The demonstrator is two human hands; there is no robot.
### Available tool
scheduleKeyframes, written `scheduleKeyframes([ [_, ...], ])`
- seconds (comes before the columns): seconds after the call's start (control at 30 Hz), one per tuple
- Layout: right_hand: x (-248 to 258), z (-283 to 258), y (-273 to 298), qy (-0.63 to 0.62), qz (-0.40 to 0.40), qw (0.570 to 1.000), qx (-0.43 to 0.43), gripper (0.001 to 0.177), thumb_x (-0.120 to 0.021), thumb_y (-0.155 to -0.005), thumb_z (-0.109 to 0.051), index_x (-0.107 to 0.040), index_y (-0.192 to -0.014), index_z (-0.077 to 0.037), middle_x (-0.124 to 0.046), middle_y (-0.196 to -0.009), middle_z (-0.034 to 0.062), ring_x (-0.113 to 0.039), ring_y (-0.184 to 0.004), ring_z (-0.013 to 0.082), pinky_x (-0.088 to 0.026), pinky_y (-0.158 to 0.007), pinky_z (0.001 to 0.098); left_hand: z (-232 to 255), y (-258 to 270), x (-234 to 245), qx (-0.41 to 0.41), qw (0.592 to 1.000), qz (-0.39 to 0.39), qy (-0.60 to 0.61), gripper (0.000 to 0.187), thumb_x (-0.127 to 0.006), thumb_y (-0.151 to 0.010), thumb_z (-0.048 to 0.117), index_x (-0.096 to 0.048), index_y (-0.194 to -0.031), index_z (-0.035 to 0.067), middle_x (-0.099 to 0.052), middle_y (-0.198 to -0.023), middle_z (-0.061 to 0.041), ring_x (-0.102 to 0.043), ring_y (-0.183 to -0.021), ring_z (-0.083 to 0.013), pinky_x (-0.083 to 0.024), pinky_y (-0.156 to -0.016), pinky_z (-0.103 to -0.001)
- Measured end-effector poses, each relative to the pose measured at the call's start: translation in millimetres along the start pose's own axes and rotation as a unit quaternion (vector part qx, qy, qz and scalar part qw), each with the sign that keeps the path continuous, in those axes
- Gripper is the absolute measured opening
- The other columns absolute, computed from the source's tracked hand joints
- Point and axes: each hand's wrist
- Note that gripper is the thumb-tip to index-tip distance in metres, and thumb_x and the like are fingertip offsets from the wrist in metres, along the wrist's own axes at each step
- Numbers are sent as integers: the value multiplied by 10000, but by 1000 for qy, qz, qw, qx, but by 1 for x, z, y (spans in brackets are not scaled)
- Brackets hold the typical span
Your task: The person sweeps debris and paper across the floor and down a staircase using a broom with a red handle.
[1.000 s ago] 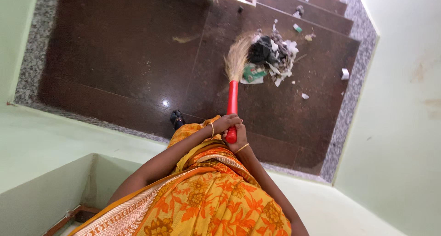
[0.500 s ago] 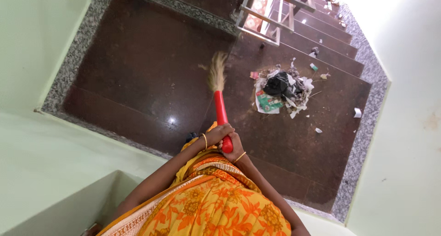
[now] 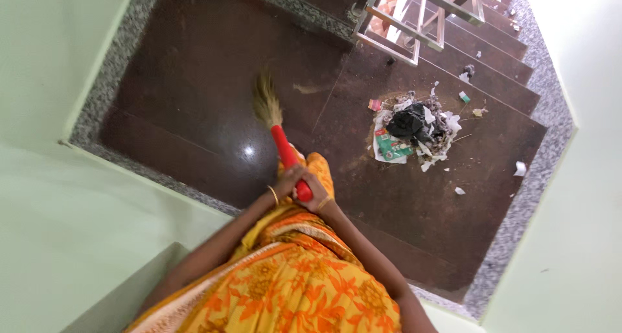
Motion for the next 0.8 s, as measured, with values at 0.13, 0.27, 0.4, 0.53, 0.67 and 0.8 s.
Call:
scheduleKeyframes([
  [0.13,-9,-28,-28,-39,74,995,-48,261,-527,-958,-292,-577,-1120,-94,-656,-825,78,-636,-593,200,-582,-514,311,10,-57,-6,41,988,-68,130,355,-524,-1076,445,-617,-998,112,-616,-900,23,-583,-747,-43,-517,-654,-224],
  [0.27,-13,-48,-31,-202,55,977,34,200,-546,-1008,-202,-566,-1142,-55,-654,-886,81,-655,-673,187,-606,-585,298,30,-106,-3,177,978,-100,-45,365,-575,-966,444,-664,-942,91,-650,-832,-13,-595,-659,-76,-527,-584,-243],
  [0.4,-32,-54,-45,-181,75,969,149,165,-509,-938,-153,-559,-1094,-136,-652,-892,50,-627,-692,168,-572,-570,273,45,-114,4,189,971,-144,-33,330,-611,-932,436,-681,-942,114,-645,-843,17,-591,-686,-65,-504,-585,-241],
  [0.53,-53,-42,-43,-180,64,970,152,170,-499,-925,-128,-560,-1080,-90,-618,-873,61,-612,-713,178,-570,-575,297,69,-99,19,173,973,-121,-94,368,-573,-921,470,-706,-906,128,-627,-784,9,-542,-590,-70,-430,-491,-249],
  [0.67,-87,-41,-35,-157,13,980,120,167,-522,-995,-273,-566,-1030,-115,-614,-824,45,-614,-628,172,-553,-519,299,97,-74,28,135,976,-142,-96,413,-526,-929,469,-645,-857,80,-617,-737,-4,-530,-514,-94,-434,-428,-266],
  [0.8,-113,-47,-50,-115,6,993,25,289,-554,-1039,-410,-603,-1094,-131,-669,-880,23,-643,-607,119,-515,-445,218,135,-56,59,106,985,-104,-82,368,-568,-937,486,-611,-886,124,-570,-685,24,-477,-433,-70,-385,-391,-233],
])
Point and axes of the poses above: each hand's wrist, its own y-axis away from the middle knuckle, its own x-axis out of the back of the hand, z = x × y
